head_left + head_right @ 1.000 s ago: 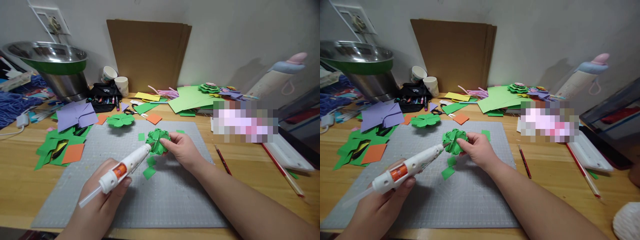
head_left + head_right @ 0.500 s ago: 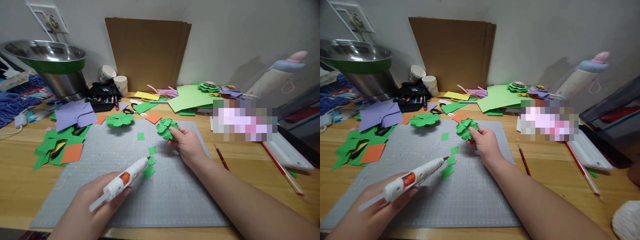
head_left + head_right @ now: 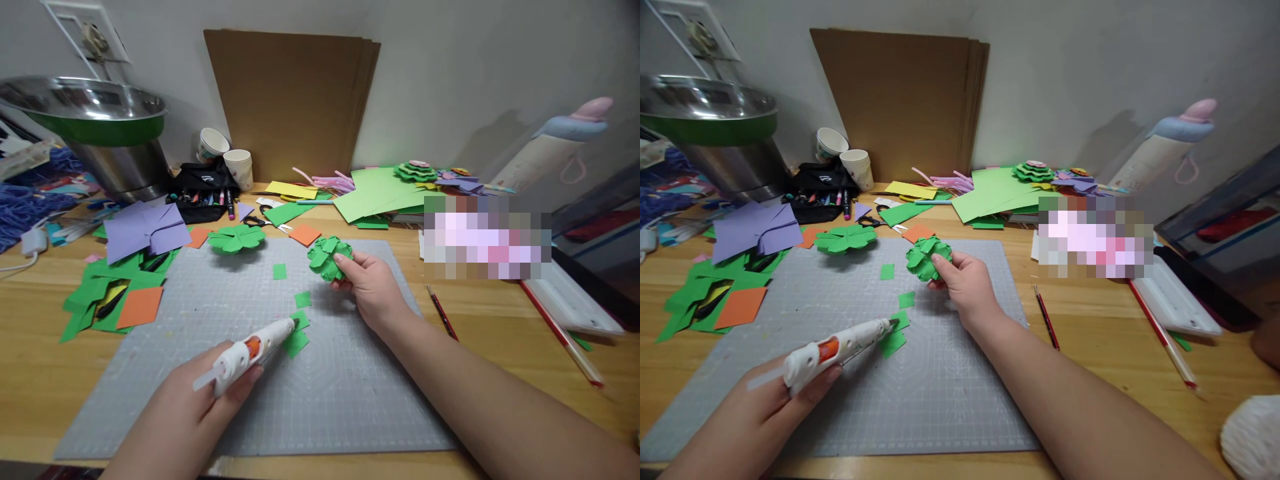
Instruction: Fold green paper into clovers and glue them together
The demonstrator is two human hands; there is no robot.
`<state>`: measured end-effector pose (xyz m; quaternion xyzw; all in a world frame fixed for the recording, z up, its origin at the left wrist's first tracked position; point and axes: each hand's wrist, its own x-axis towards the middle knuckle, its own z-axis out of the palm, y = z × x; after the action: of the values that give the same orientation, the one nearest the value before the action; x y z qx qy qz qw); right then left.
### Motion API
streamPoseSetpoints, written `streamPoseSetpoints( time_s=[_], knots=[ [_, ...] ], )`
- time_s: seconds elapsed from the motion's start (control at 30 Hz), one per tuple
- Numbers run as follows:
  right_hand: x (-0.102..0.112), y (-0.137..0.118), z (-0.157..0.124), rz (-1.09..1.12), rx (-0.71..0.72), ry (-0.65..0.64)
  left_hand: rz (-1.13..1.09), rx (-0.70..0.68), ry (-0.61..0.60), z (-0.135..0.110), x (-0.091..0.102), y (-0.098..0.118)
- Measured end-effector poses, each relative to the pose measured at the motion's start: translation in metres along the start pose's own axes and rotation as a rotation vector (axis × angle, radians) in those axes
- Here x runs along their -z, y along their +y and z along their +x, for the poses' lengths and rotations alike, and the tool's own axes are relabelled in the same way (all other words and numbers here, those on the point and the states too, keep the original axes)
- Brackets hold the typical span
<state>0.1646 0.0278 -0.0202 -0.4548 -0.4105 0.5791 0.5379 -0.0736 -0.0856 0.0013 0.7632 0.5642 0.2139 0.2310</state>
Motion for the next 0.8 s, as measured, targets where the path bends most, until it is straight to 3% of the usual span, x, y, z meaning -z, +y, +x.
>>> streamPoseSetpoints(
  time_s=[0.8],
  knots=[
    [0.0008,-0.0005,0.0002,0.003,0.003,-0.006,-0.005,-0.010,-0.004,0.0022,0.0033,0.0052]
  ],
)
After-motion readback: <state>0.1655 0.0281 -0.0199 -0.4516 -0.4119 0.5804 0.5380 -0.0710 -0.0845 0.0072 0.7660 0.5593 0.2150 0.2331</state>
